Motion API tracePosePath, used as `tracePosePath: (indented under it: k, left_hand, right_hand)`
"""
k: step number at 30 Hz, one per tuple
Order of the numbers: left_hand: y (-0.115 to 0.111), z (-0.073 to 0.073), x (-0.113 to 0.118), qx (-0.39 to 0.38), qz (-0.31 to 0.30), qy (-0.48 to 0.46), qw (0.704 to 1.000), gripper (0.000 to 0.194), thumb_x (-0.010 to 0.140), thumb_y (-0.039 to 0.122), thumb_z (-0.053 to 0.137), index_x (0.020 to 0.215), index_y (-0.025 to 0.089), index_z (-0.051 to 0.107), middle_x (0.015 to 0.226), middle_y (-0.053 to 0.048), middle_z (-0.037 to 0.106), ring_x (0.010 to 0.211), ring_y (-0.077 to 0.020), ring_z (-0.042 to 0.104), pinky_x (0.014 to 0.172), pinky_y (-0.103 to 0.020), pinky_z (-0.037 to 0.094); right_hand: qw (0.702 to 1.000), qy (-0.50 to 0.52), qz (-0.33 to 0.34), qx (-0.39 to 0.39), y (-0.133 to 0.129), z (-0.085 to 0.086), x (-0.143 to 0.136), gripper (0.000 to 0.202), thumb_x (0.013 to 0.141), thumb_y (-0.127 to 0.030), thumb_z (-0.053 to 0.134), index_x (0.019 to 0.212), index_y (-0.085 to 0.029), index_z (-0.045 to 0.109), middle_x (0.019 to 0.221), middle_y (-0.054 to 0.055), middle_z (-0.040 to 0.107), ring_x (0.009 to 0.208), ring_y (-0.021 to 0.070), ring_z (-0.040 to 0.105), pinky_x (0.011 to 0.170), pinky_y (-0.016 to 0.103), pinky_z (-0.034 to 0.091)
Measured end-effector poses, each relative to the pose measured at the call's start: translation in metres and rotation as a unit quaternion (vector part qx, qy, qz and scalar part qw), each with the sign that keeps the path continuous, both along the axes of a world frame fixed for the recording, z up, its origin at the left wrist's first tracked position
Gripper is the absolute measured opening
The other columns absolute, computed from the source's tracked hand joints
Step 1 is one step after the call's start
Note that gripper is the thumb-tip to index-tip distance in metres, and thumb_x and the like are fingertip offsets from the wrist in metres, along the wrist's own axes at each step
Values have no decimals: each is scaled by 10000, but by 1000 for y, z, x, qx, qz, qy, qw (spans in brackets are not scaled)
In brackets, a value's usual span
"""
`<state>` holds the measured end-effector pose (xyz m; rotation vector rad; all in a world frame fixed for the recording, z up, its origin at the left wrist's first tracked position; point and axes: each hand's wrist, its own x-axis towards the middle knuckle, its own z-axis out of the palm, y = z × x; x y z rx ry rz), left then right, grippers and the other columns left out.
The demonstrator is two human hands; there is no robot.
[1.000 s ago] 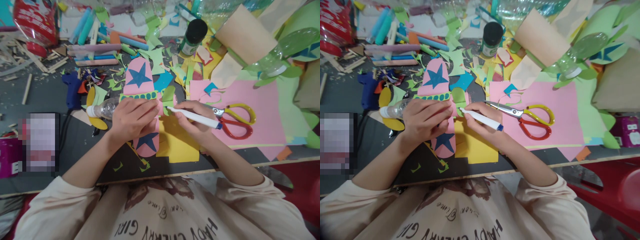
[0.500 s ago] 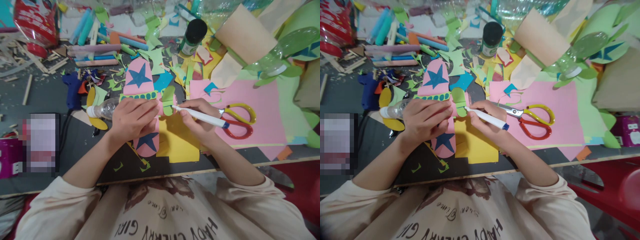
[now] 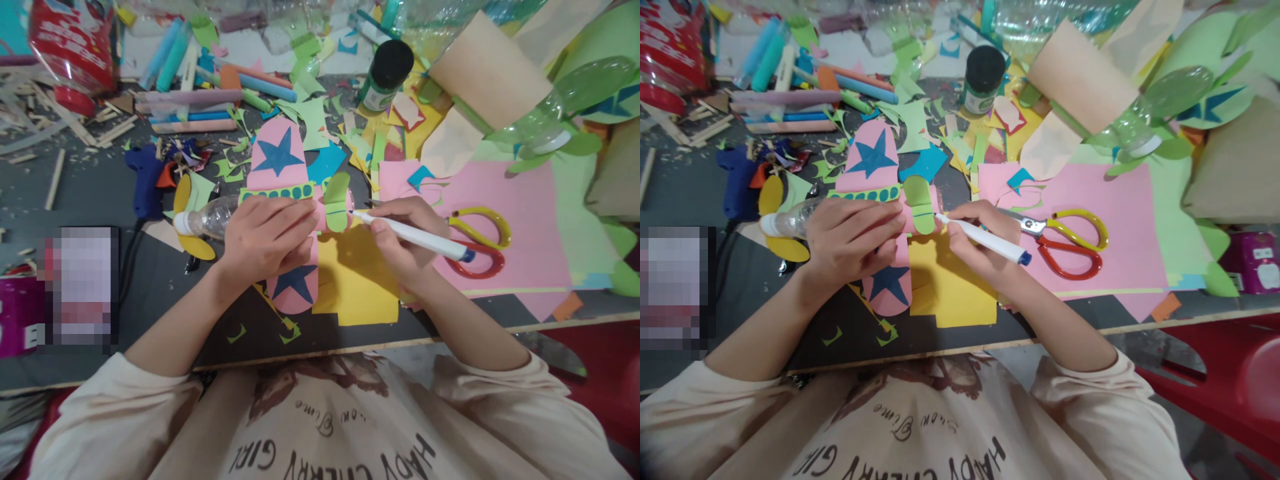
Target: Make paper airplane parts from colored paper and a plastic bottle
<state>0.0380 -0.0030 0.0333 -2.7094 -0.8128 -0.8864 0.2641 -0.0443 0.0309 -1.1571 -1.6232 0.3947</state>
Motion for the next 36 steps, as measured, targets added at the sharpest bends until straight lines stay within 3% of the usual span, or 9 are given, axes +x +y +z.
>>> tracePosePath:
  k: [4, 15, 21, 29, 36]
  left_hand:
    - [0, -1, -2, -18, 15, 24, 999, 259, 878, 247, 517, 1101, 302, 639, 1046, 5, 756, 945, -196, 695, 770, -332, 513]
    - [1, 4, 3, 50, -13, -26, 998, 188, 857, 196, 552, 1025, 242, 622, 992, -3, 769, 884, -183, 706, 705, -317, 504]
    - [1, 5, 3, 47, -2, -9, 999, 169, 861, 211, 542, 984, 262, 646, 969, 9, 772, 871, -181, 709, 706, -315, 519]
    - [-1, -3, -1, -30, 16, 25, 999, 263, 883, 256, 500, 1080, 311, 665, 1070, -1, 747, 981, -207, 680, 782, -349, 521]
    - [0, 0, 2, 21, 2, -7, 1000, 200, 877, 252, 528, 1032, 274, 653, 1026, -4, 761, 942, -194, 694, 766, -327, 524]
  right_hand:
    - [999, -6, -12, 29, -1, -3, 1, 92, 862, -290, 630, 868, -212, 678, 742, -9, 712, 554, 118, 632, 486, 244, 488]
    - [998, -54, -16, 42, 2, 1, -4, 65, 875, -271, 618, 836, -251, 666, 712, 2, 720, 523, 136, 637, 450, 255, 485]
    - [995, -69, 3, 71, 4, 3, -7, 56, 848, -190, 601, 845, -225, 644, 695, 14, 717, 548, 154, 661, 442, 266, 502]
    - [988, -128, 19, 87, 1, 5, -12, 110, 835, -150, 588, 829, -249, 636, 661, 18, 716, 560, 174, 678, 460, 285, 529]
    - [981, -155, 36, 112, 2, 4, -16, 109, 883, -201, 562, 799, -254, 605, 610, -9, 698, 542, 150, 674, 472, 260, 534]
